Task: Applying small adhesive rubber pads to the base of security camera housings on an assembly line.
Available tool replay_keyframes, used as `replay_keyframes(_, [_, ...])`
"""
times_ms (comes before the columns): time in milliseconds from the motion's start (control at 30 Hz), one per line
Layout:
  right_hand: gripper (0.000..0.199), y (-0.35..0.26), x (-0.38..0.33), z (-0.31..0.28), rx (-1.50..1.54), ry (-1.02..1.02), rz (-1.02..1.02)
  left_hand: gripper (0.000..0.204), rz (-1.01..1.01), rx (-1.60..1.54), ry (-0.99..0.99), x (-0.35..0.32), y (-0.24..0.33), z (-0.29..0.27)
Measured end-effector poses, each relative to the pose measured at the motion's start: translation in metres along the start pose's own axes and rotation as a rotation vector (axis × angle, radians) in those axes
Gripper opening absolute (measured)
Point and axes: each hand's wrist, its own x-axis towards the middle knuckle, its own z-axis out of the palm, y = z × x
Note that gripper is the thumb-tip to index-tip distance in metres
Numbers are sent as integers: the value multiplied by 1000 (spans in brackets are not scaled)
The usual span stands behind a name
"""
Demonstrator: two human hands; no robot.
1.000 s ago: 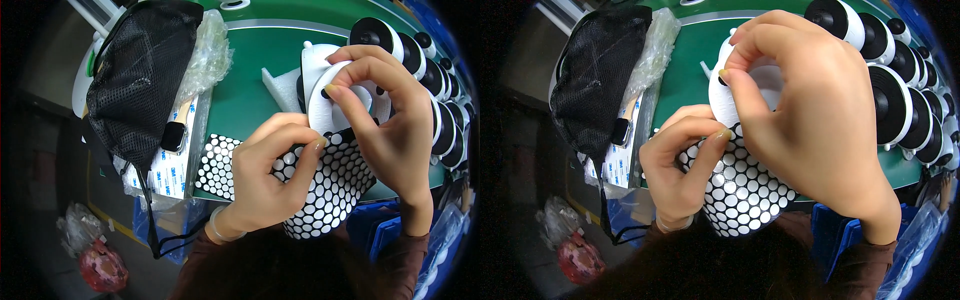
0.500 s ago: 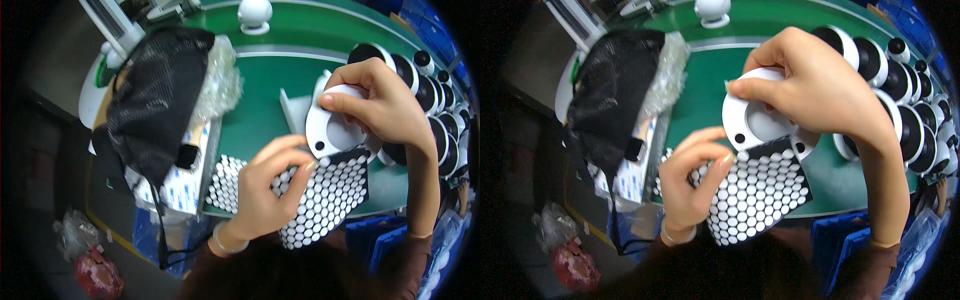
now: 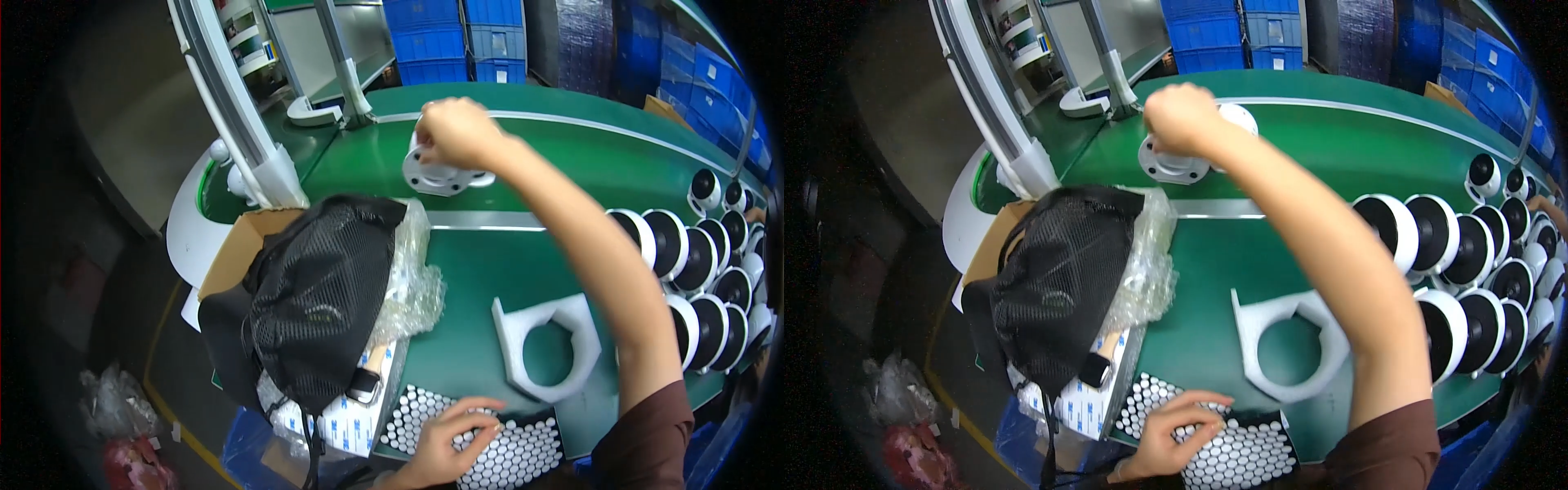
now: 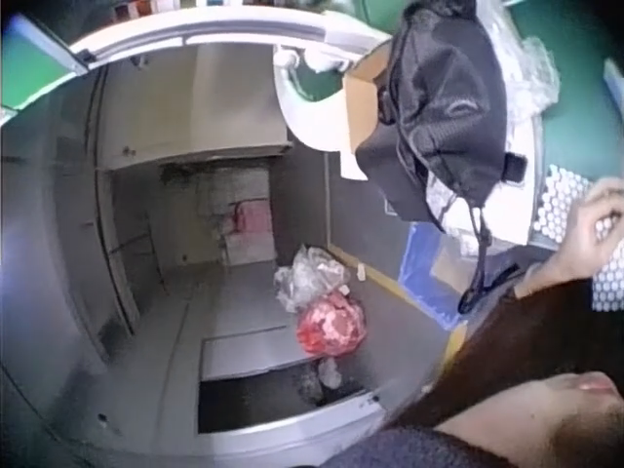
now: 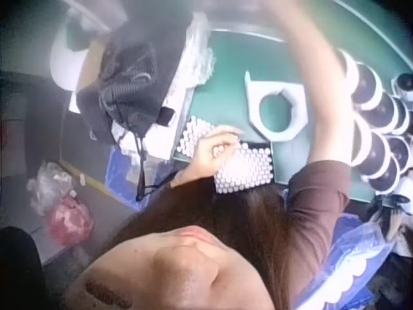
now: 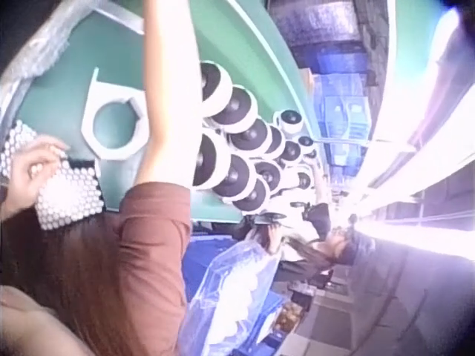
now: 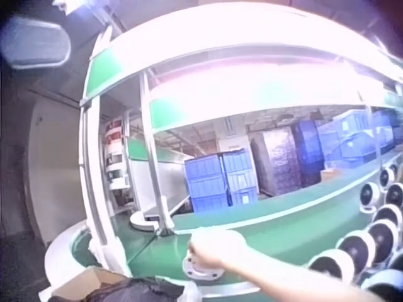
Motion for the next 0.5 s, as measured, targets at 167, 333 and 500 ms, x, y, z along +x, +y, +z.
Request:
replay_keyframes(167, [5, 14, 8, 124, -107, 144, -181, 5, -99, -72, 95, -11, -11, 4])
replay_keyframes(333, [7, 48, -12, 158, -125, 77, -60, 6, -101, -90, 58, -7, -2, 3])
replay_keyframes(500, [19, 61, -34, 165, -32, -252, 52, 5, -81, -40, 49, -7, 2, 4])
